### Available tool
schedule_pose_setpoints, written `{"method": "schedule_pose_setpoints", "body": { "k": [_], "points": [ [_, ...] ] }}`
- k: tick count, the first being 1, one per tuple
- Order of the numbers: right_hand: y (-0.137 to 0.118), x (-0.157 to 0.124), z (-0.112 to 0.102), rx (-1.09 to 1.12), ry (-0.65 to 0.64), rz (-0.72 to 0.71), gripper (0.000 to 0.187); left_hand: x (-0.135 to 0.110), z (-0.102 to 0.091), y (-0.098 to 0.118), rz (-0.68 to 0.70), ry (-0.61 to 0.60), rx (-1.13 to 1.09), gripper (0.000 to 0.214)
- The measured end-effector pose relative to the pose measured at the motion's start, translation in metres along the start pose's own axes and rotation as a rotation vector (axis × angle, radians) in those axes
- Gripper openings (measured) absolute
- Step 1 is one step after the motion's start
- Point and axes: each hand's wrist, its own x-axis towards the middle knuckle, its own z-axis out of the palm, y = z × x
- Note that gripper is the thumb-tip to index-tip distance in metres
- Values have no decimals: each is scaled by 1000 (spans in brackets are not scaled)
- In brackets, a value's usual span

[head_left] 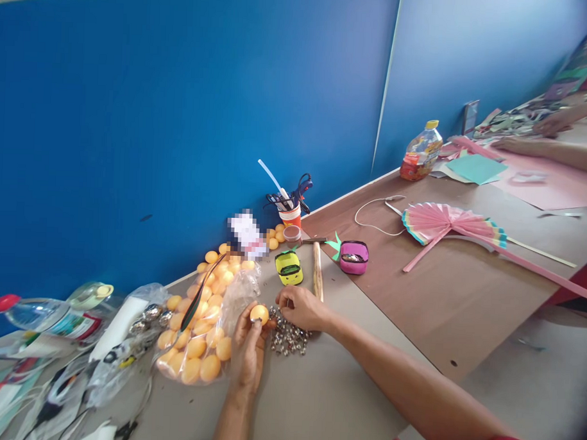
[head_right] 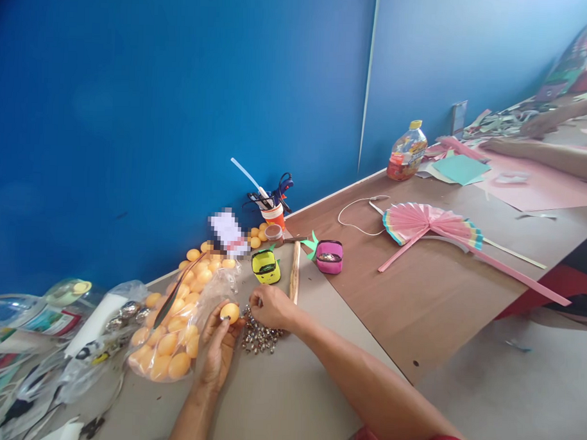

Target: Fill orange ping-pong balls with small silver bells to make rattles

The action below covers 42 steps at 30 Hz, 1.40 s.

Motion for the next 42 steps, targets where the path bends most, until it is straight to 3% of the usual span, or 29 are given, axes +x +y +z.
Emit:
{"method": "schedule_pose_setpoints", "body": {
  "k": [5,11,16,25,31,34,39,42],
  "points": [
    [-2,0,-3,-10,-29,127,15,0,0,-1,-8,0,-21,40],
    [-2,0,-4,43,33,109,9,0,-1,0,-29,0,-32,41],
    [3,3,-1,305,45,79,5,-1,0,1,-13,-22,-5,45],
    [8,8,5,813,-38,293,15,-1,-1,-2,-16,-37,-2,51],
    [4,3,2,1100,-219,287,23,0,-2,-2,-19,-58,-30,46],
    [0,0,4,1103,-264,266,22,-1,0,-1,-6,-68,-31,44],
    [-6,-3,12,913,-233,230,2,-3,1,-4,-3,-72,31,51],
    [-7,-3,13,816,-221,213,5,-2,-2,-7,-10,-66,63,57]
  ]
}}
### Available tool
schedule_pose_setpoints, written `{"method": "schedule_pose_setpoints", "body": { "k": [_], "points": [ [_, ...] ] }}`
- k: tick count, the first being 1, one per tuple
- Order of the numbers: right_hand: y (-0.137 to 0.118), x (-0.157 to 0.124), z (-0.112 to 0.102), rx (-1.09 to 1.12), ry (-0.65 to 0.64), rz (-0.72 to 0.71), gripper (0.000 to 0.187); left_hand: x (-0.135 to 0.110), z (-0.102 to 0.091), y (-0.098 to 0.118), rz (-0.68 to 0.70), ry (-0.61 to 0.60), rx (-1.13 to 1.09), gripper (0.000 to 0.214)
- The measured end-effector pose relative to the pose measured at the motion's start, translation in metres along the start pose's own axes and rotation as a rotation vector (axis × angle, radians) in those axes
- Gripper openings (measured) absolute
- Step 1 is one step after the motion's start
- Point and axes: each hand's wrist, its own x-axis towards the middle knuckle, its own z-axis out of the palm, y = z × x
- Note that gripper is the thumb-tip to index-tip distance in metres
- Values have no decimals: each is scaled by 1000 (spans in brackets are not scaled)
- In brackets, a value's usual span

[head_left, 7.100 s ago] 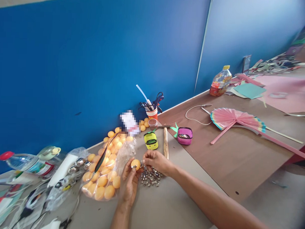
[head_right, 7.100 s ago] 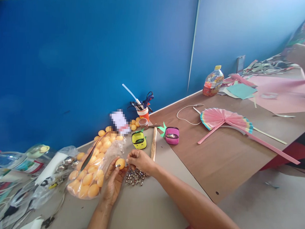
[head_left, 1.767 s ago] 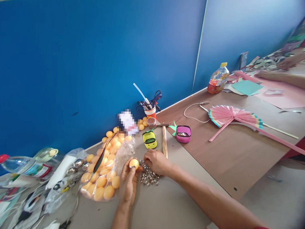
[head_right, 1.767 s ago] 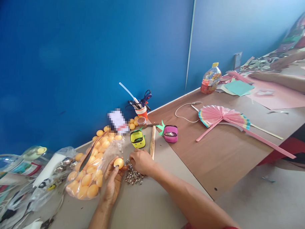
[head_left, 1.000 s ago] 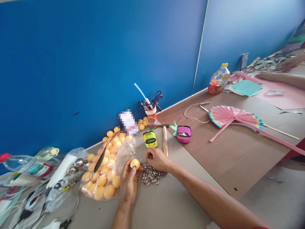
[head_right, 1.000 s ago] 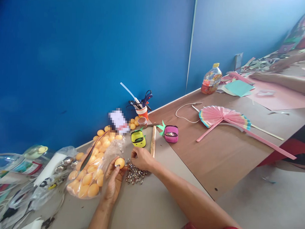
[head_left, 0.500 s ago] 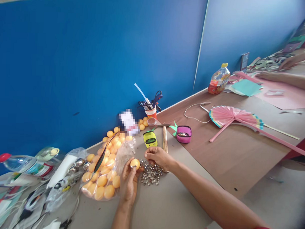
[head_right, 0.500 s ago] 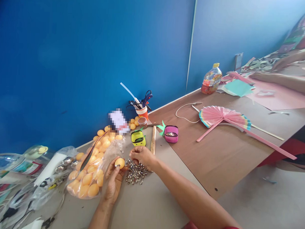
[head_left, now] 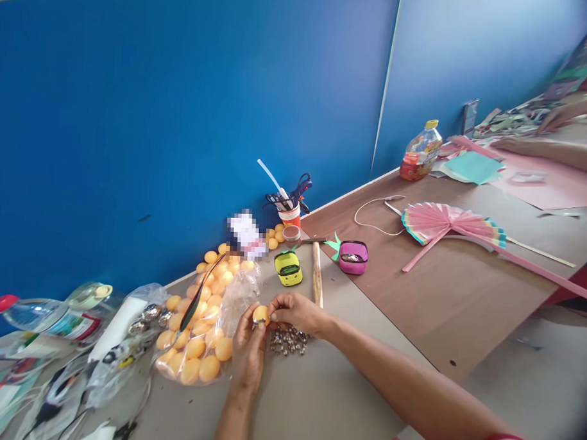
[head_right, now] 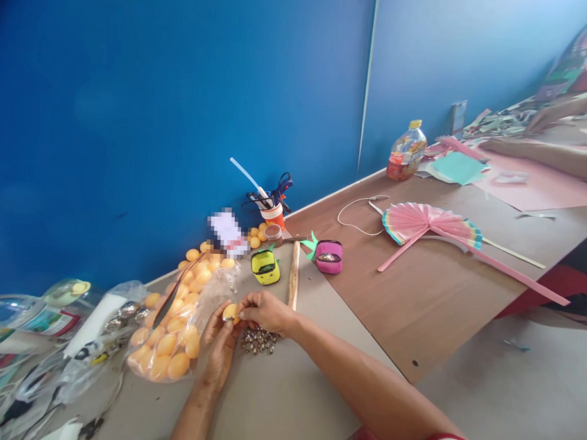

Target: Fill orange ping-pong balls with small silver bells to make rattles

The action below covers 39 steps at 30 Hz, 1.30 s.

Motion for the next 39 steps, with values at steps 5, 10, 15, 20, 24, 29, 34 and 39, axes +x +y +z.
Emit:
{"method": "schedule_pose_setpoints", "body": {
  "k": [5,10,15,20,24,29,34,39],
  "points": [
    [-2,-1,1,-63,16,4,8,2,-6,-6,2,-3,85,61],
    [-2,-1,1,-113,24,21,8,4,-9,-10,-3,2,123,62],
    [0,0,-1,-148,9,16,7,5,-9,-10,59,21,203,60],
    [1,0,-1,-174,15,16,8,4,-9,-9,76,54,260,59],
    [3,1,1,-198,27,13,9,3,-10,-8,77,78,291,59],
    [2,0,4,-178,33,7,10,2,-10,-9,75,85,294,60],
    [1,-1,6,-148,44,-6,11,2,-10,-10,77,91,275,61],
    [6,1,9,-103,65,-24,8,2,-9,-10,90,110,251,57]
  ]
}}
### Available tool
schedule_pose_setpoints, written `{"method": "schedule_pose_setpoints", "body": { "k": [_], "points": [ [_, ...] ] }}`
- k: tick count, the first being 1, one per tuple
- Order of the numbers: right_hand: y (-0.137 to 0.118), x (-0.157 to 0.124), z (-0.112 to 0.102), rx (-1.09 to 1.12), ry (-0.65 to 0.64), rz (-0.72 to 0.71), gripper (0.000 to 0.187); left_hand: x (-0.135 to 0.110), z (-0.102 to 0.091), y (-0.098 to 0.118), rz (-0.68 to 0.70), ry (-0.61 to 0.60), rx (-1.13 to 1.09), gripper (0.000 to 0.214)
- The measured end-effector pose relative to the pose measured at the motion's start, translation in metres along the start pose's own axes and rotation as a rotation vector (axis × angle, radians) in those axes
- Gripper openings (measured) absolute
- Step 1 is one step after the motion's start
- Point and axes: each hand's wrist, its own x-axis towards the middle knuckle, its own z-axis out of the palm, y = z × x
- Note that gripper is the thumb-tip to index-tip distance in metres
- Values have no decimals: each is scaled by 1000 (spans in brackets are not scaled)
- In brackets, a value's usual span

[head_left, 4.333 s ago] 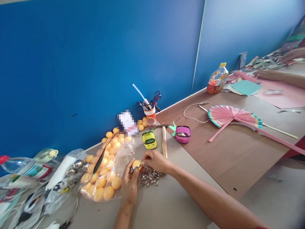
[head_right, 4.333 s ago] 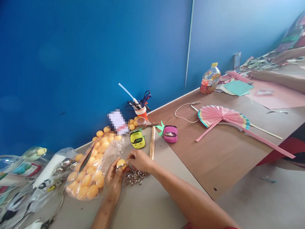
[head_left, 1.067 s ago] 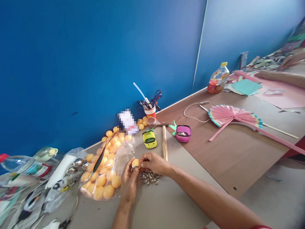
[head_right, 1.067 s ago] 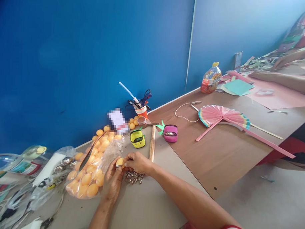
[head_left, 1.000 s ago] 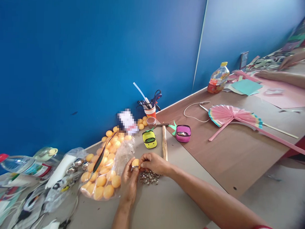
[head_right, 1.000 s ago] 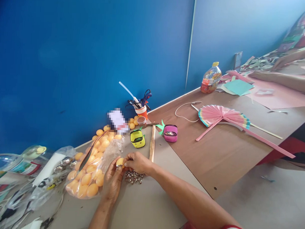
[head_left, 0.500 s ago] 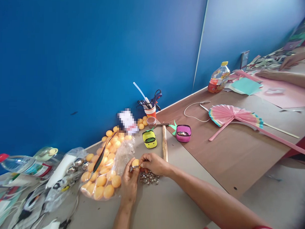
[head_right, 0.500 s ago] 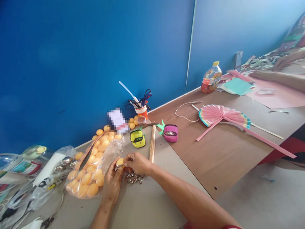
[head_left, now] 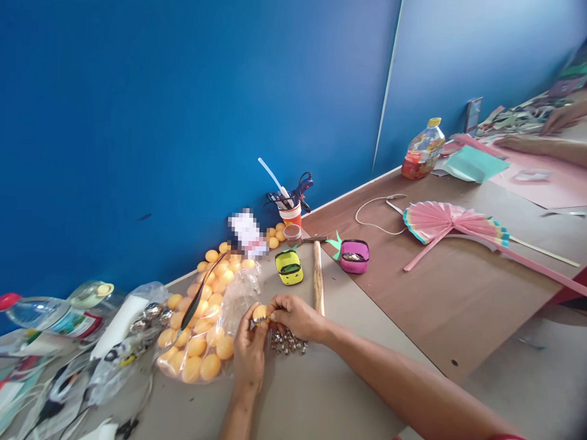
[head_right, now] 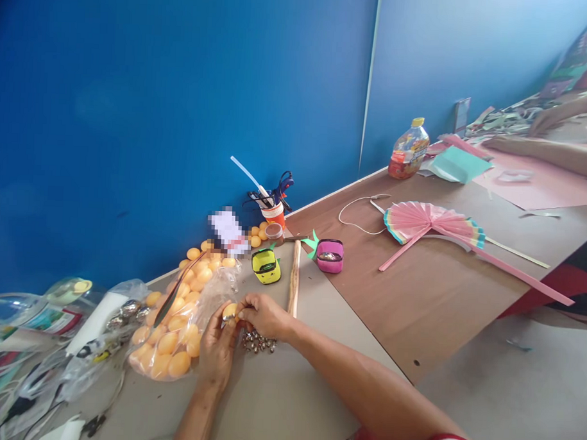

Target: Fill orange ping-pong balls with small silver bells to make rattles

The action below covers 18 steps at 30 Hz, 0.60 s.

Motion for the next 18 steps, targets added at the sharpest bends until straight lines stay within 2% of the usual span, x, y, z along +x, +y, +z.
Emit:
{"method": "schedule_pose_setpoints", "body": {
  "k": [10,18],
  "points": [
    [5,3,-3,133,-52,2,2,-1,3,1,-40,-40,-86,58],
    [1,2,-4,47,-44,21,5,-1,2,0,-80,-56,-89,60]
  ]
}}
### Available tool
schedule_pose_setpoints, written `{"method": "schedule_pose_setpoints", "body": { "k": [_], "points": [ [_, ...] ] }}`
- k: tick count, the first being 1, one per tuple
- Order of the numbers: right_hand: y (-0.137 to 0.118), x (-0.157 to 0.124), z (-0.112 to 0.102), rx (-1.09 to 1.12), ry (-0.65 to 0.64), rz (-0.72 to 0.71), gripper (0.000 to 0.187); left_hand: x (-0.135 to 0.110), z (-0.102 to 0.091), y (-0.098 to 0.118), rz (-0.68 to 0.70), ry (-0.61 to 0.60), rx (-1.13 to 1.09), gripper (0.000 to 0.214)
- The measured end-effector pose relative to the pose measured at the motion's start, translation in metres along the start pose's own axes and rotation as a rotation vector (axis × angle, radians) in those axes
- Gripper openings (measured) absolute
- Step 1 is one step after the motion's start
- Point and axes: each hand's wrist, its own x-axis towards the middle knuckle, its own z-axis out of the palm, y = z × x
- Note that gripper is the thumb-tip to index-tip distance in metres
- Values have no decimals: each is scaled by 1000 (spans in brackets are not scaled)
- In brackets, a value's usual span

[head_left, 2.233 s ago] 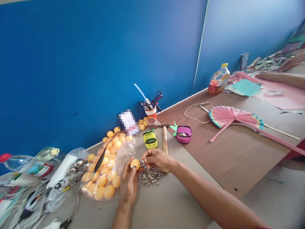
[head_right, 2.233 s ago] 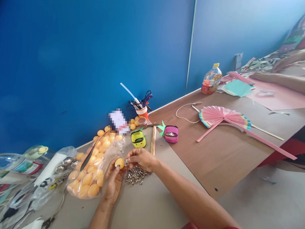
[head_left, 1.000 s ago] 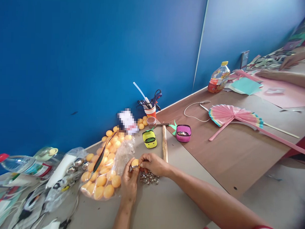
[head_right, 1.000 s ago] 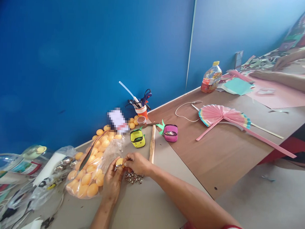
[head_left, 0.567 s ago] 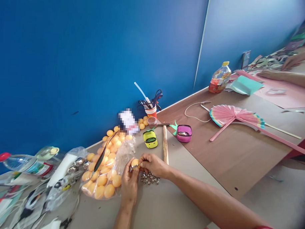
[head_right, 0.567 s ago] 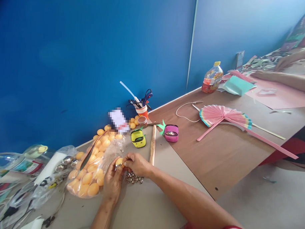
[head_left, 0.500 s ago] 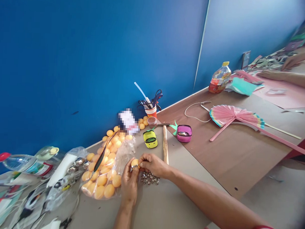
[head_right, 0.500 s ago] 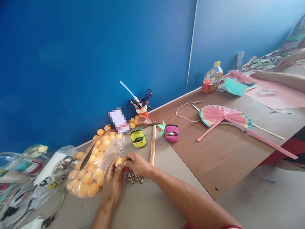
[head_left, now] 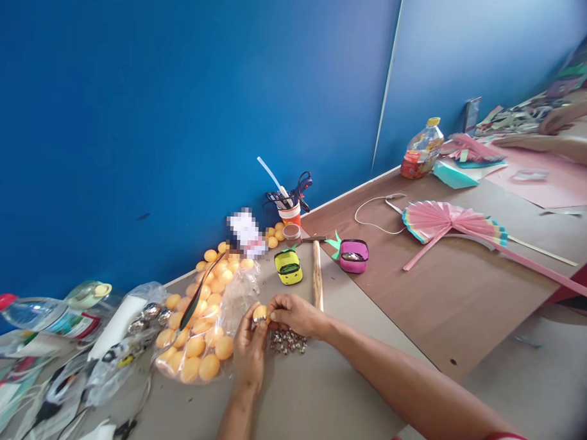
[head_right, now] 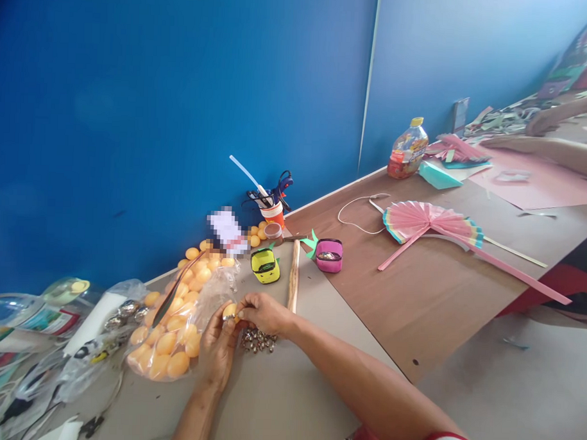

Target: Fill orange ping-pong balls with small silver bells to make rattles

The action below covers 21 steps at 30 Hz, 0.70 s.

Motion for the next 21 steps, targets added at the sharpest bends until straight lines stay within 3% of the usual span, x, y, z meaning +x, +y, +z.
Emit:
{"method": "schedule_pose_setpoints", "body": {
  "k": [9,21],
  "points": [
    [-7,-3,-2,-134,16,43,8,-1,-1,-1,37,32,108,59],
    [-1,-1,2,-88,71,41,11,-4,0,2,62,3,162,59]
  ]
}}
